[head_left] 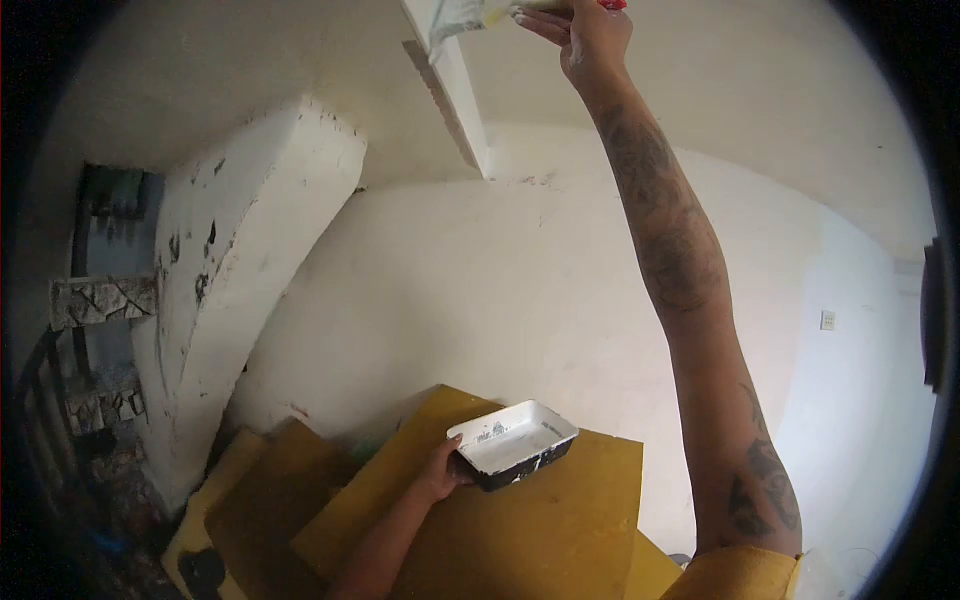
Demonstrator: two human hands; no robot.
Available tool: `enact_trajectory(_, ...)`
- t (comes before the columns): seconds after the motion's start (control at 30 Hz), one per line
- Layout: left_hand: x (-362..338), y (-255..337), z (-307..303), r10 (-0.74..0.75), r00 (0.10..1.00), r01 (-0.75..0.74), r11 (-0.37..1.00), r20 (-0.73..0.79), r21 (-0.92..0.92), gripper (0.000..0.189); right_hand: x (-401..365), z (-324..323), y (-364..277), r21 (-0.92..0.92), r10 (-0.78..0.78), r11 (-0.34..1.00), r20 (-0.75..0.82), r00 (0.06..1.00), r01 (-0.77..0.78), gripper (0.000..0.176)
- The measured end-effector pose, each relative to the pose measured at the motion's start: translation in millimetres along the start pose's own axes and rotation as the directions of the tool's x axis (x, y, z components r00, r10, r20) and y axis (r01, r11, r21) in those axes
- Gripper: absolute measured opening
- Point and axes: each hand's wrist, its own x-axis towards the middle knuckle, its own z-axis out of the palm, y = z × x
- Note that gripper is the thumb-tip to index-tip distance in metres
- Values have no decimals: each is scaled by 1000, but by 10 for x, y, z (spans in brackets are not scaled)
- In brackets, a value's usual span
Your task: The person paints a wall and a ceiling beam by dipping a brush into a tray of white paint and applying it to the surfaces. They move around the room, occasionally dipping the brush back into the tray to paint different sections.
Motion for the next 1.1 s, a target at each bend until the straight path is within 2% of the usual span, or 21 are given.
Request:
enact_trajectory(0.13, -56, 53, 68, 45, 999, -45, 998, 15, 44, 55, 72, 179, -370, 112, -27, 993, 33, 999, 23, 15)
enact_trajectory(0.23, -63, 67, 72, 7, 1000, -7, 998, -15, 56, 55, 93, 177, -647, 183, -103, 979, 45, 994, 93, 16)
enact_trajectory(0.37, -50, 73, 28, -5, 1000, 4, 997, 12, 71, 64, 170, 121, -774, 375, -147, 918, 19, 989, 129, 20)
enact_trajectory(0.47, -70, 70, 96, 8, 1000, -9, 999, 19, 52, 66, 209, 157, -535, 473, -121, 876, 36, 992, 90, 22)
enact_trajectory(0.5, -107, 72, 128, 2, 1000, -2, 998, -4, 55, 66, 244, 152, -397, 515, -128, 855, 103, 986, 57, 24)
enact_trajectory(0.57, -137, 80, 161, -9, 1000, 10, 998, -23, 61, 67, 132, 187, -169, 556, -58, 831, 43, 997, 25, 18)
enact_trajectory(0.67, -134, 85, 148, -11, 999, 14, 998, -38, 67, 65, 22, -139, 334, 547, -42, 836, 121, 992, -31, 21)
enact_trajectory(0.73, -176, 119, 193, -9, 996, 16, 997, -91, 74, 58, -61, -356, 577, 535, 55, 842, 58, 997, -78, 17)
enact_trajectory(0.77, -153, 107, 166, -9, 998, 13, 998, -70, 66, 58, -88, -465, 673, 529, 101, 843, 25, 995, -99, 16)
enact_trajectory(0.87, -90, 93, 76, -4, 999, 6, 998, -42, 63, 56, -125, -746, 928, 361, 197, 921, -111, 974, -145, 17)
enact_trajectory(0.97, -108, 88, 101, 0, 998, 6, 996, -70, 86, 55, -140, -946, 963, 127, 196, 975, -118, 974, -181, 14)
enact_trajectory(1.07, -102, 79, 56, -4, 998, 10, 995, -63, 96, 55, -95, -952, 866, -157, 111, 980, -94, 989, -125, 11)
enact_trajectory(1.1, -62, 76, 23, -3, 999, 8, 996, -52, 93, 56, -66, -883, 823, -160, 93, 981, -83, 992, -105, 10)
